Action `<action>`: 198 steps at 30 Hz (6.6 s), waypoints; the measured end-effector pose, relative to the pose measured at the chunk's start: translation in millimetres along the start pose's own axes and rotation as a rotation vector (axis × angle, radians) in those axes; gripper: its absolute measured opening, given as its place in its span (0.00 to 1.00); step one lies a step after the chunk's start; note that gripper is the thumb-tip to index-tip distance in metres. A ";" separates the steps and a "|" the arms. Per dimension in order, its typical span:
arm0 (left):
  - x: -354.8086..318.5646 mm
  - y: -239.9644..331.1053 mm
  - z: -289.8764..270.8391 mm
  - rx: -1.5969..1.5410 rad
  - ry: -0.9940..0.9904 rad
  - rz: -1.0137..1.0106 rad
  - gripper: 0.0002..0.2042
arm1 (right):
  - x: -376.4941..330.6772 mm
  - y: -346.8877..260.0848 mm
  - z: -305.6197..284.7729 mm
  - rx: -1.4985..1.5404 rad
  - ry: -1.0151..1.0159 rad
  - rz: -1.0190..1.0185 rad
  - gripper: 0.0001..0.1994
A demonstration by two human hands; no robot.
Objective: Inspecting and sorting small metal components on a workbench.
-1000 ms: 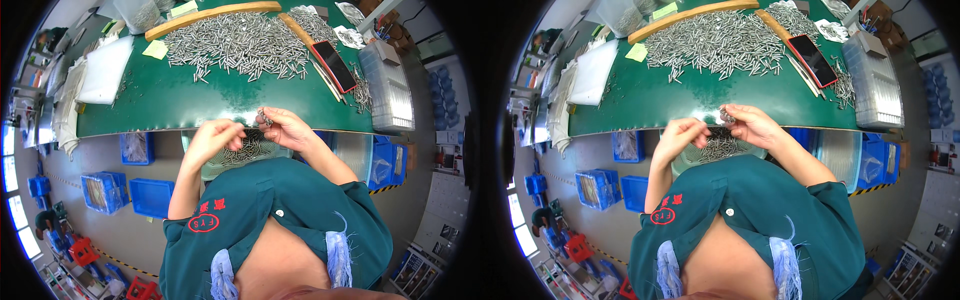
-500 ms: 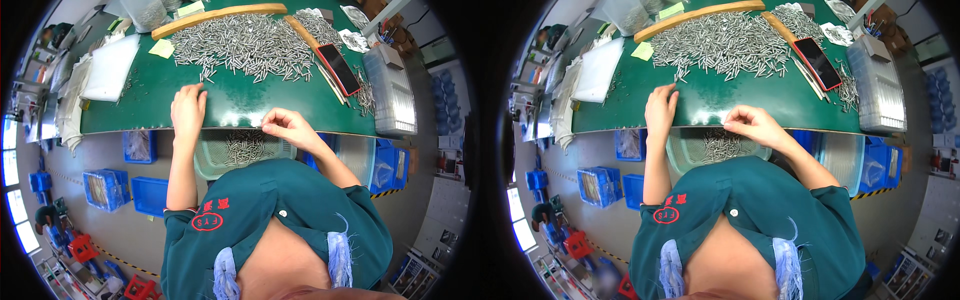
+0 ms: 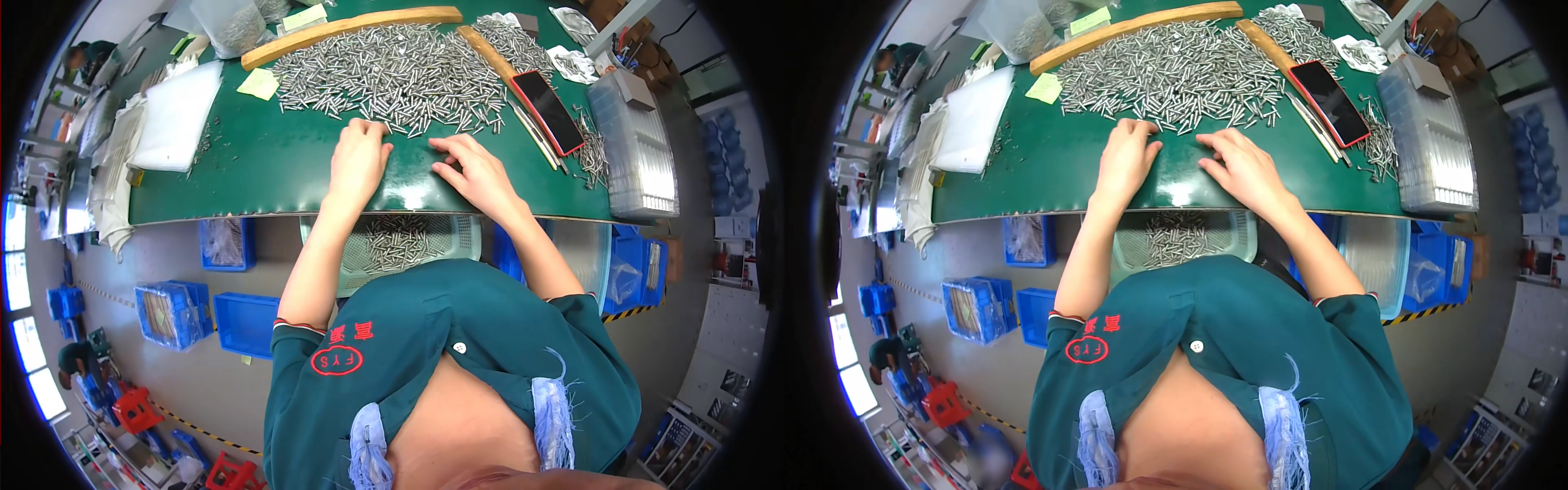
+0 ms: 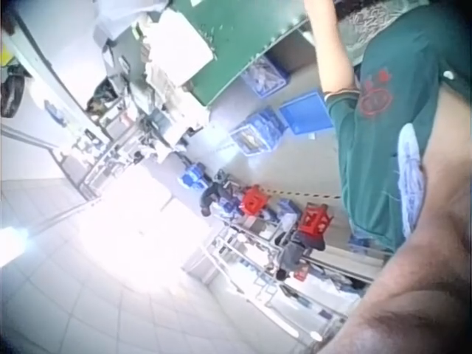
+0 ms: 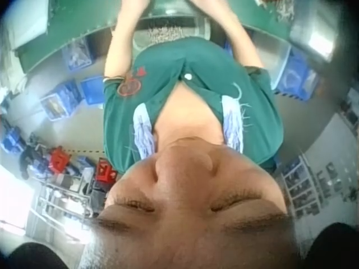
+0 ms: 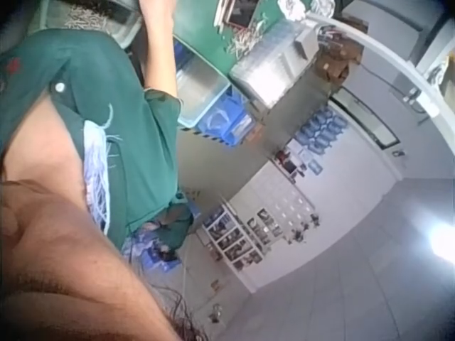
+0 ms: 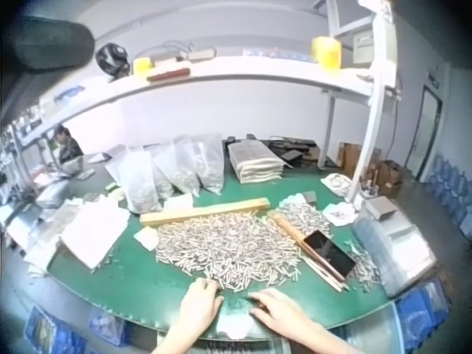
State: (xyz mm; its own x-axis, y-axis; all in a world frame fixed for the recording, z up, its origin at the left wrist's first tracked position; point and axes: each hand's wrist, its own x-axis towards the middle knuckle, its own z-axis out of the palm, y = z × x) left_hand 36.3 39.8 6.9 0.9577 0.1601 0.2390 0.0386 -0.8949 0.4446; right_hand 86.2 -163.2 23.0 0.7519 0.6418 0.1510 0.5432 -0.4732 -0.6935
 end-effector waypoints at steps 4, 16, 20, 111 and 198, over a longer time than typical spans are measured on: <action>-4.8 5.2 -1.6 -0.093 -0.059 0.204 0.12 | 6.5 6.8 8.4 -0.160 0.052 -0.081 0.15; -15.9 7.3 -0.3 -0.179 -0.077 0.315 0.08 | 7.0 -0.9 17.6 -0.257 0.015 -0.170 0.09; -17.6 6.0 -2.3 -0.121 -0.049 0.277 0.11 | 6.2 -2.6 17.1 -0.278 0.020 -0.166 0.07; -11.2 -20.8 -26.6 -0.083 0.078 0.140 0.08 | 9.9 -7.2 8.3 -0.240 0.036 -0.017 0.07; -83.6 43.5 -10.0 -1.325 -0.345 -0.404 0.12 | -45.0 -24.9 3.1 0.937 -0.135 0.163 0.19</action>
State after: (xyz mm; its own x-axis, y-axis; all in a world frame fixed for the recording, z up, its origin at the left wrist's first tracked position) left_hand -45.0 -8.3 14.9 0.9731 0.0259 -0.2291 0.2146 0.2617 0.9410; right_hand 37.7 -178.4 31.3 0.7105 0.7026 -0.0393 -0.1282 0.0743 -0.9890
